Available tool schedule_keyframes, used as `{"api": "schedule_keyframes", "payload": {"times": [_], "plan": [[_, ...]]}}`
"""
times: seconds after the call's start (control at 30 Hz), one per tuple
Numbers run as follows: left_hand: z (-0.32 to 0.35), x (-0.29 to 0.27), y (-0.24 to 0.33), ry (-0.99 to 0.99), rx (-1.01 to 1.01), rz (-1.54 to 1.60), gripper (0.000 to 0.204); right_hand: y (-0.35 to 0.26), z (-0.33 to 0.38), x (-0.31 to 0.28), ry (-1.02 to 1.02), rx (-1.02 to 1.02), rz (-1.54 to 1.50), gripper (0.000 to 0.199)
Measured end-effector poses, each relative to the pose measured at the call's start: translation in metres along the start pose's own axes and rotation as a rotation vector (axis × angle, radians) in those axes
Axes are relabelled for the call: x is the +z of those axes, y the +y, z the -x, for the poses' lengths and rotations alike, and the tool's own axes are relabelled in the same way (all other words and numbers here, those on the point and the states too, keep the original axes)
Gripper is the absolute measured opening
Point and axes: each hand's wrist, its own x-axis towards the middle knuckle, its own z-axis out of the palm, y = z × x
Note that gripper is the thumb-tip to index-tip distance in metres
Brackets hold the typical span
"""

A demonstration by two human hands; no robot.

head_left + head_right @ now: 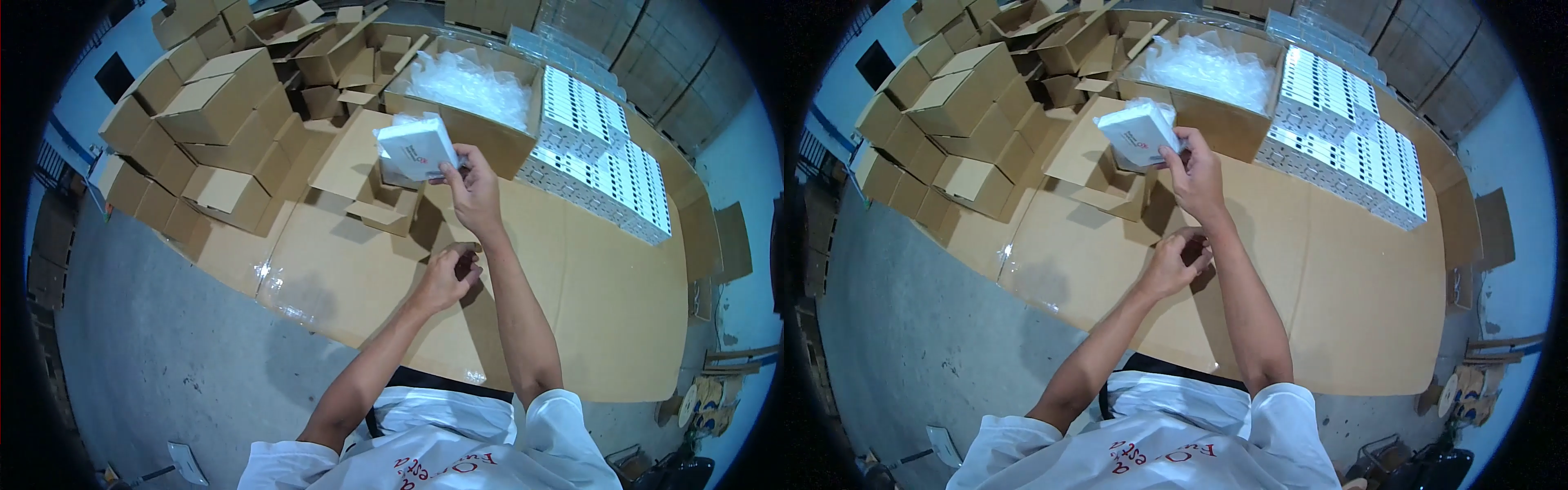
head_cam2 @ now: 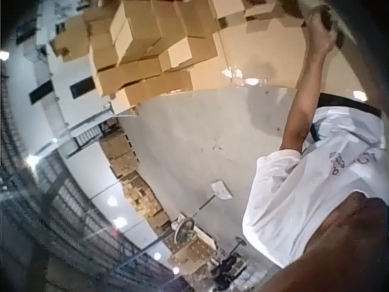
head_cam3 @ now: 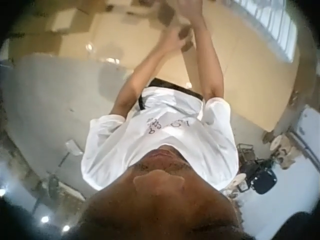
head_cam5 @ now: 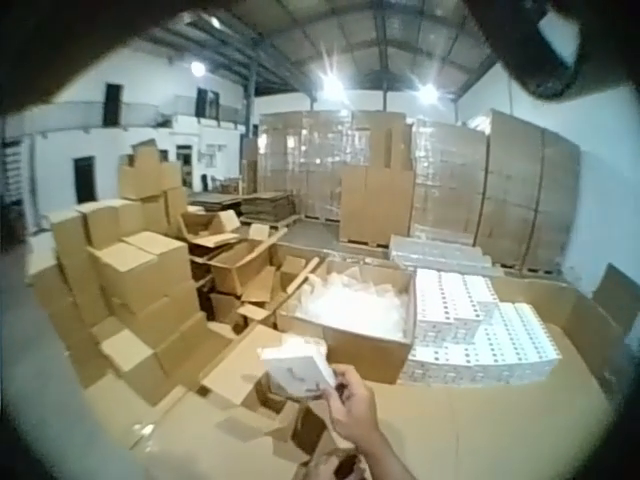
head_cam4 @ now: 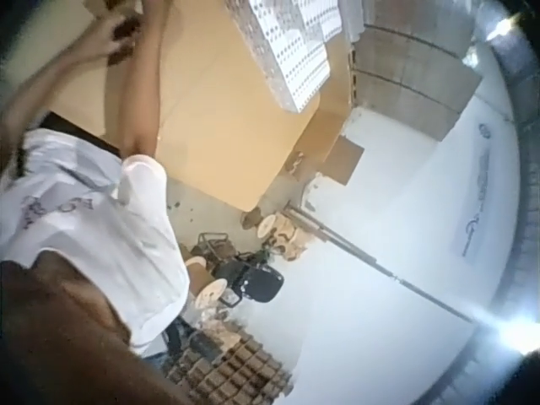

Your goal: Packing small white product boxes into protective plastic bags and then into cardboard shipping boxes.

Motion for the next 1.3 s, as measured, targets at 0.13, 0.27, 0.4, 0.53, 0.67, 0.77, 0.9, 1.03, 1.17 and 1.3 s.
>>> {"api": "schedule_keyframes", "payload": {"times": [0.13,0.27,0.4,0.53,0.67,0.77,0.9,1.03,1.17,1.3], "plan": [[0.007,-0.015,-0.006,0.011,-0.037,0.007,0.031,-0.009,-0.020,0.024,-0.217,-0.175,0.620,0.026],[0.001,-0.029,-0.003,-0.036,-0.074,0.001,0.030,-0.019,-0.036,0.032,-0.339,-0.160,0.651,0.026],[-0.004,-0.031,-0.009,-0.025,-0.093,0.040,0.028,-0.009,-0.050,0.047,-0.487,-0.159,0.946,0.024],[-0.005,-0.027,-0.021,-0.027,-0.093,0.087,0.026,0.006,-0.050,0.067,-0.491,-0.097,1.187,0.023],[-0.008,-0.028,-0.030,-0.040,0.066,-0.005,0.025,0.013,-0.043,0.079,-0.390,-0.049,1.259,0.025],[-0.011,-0.025,-0.025,0.006,-0.017,0.073,0.024,0.024,-0.043,0.080,-0.320,-0.066,1.262,0.027],[-0.016,-0.023,-0.021,-0.032,-0.145,0.162,0.022,0.032,-0.047,0.075,-0.236,-0.137,1.182,0.025],[-0.025,-0.012,-0.018,-0.068,-0.096,0.102,0.020,0.029,-0.052,0.057,-0.246,-0.148,1.248,0.019],[-0.036,0.008,-0.021,-0.086,-0.128,0.038,0.020,0.031,-0.060,0.033,-0.158,-0.199,1.209,0.018],[-0.059,0.029,-0.002,0.007,-0.017,-0.044,0.021,0.010,-0.062,-0.018,-0.172,-0.118,1.012,0.020]]}}
